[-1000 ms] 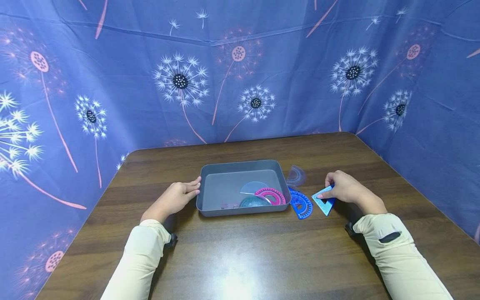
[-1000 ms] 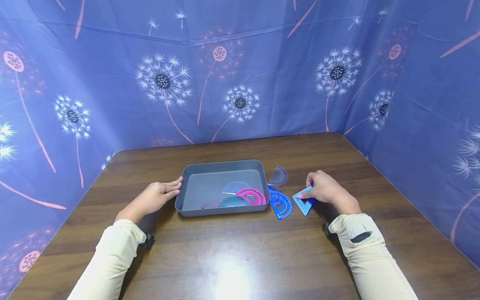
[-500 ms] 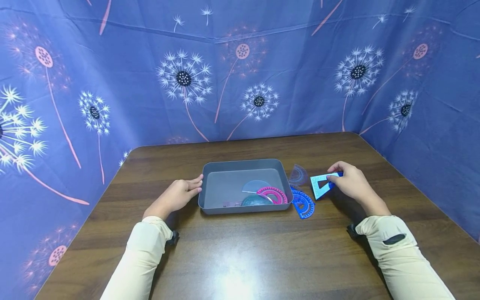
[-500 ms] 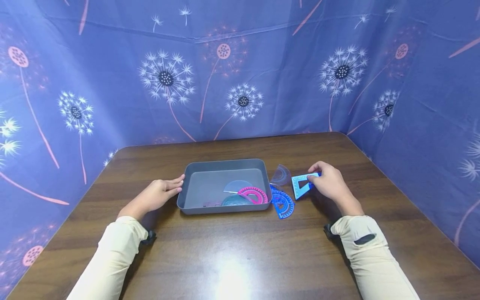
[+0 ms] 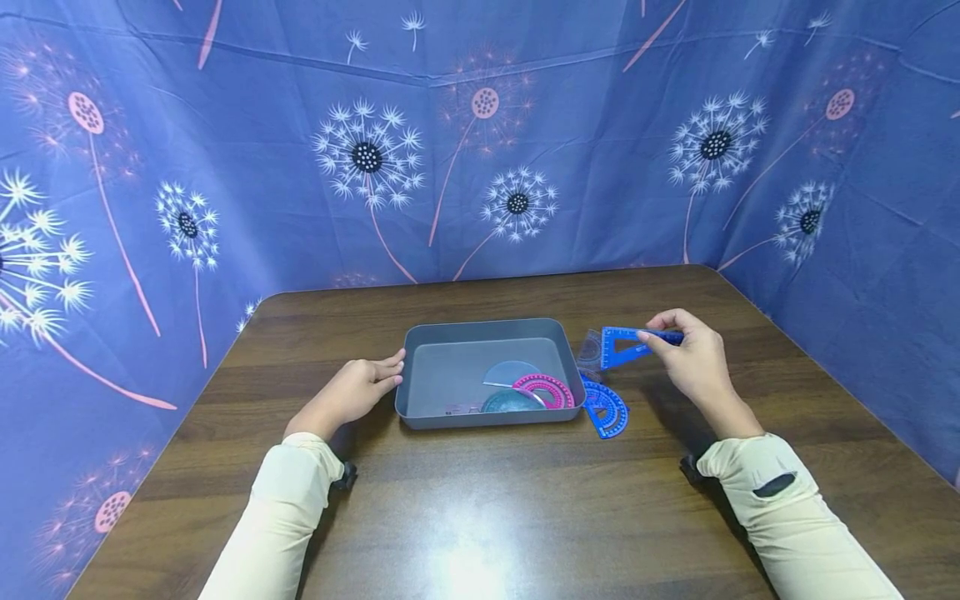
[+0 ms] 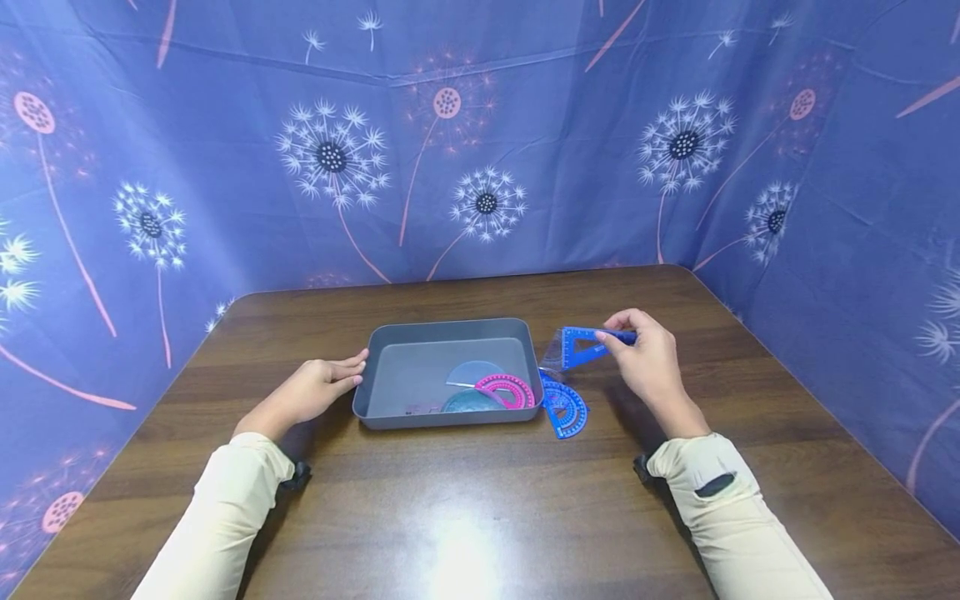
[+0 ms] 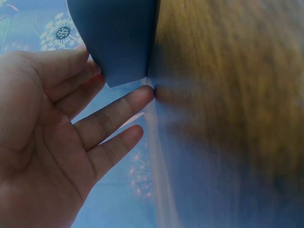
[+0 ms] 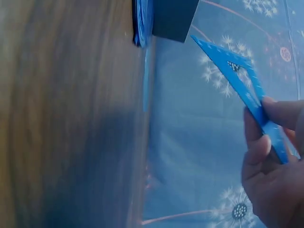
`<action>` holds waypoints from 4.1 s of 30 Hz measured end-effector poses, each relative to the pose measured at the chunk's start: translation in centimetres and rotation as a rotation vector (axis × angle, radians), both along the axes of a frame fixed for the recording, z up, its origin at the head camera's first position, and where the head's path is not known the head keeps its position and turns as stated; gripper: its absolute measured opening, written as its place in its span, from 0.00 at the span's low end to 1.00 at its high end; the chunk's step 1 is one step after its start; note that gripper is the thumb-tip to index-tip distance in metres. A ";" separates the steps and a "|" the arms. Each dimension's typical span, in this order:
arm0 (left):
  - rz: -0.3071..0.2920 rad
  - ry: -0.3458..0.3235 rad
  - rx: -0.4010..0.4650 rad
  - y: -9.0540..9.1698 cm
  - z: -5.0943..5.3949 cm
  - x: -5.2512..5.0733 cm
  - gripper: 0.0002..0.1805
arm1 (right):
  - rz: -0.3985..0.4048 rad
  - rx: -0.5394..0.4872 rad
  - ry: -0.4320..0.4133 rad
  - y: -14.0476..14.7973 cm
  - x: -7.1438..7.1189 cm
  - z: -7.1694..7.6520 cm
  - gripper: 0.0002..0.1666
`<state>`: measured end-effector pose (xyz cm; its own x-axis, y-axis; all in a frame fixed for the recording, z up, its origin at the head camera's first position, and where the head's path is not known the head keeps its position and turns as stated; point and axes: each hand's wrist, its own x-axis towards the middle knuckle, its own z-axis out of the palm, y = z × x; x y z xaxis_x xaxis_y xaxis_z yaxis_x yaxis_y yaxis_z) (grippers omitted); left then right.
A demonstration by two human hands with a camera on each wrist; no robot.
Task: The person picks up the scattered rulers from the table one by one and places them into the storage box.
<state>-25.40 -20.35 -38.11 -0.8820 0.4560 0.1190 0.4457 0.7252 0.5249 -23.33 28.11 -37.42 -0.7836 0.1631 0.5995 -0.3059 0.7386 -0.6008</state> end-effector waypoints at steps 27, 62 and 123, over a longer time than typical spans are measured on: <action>-0.001 -0.009 0.017 0.0 -0.3 -0.3 0.21 | 0.350 -0.037 -0.262 -9.6 -0.5 0.3 0.04; 0.011 -0.012 0.027 0.0 -0.3 0.0 0.21 | 0.682 0.746 -0.515 -13.0 -0.3 -0.2 0.34; 0.039 -0.043 0.041 0.1 -0.3 0.0 0.21 | 0.585 0.448 -0.266 -6.2 2.0 0.4 0.36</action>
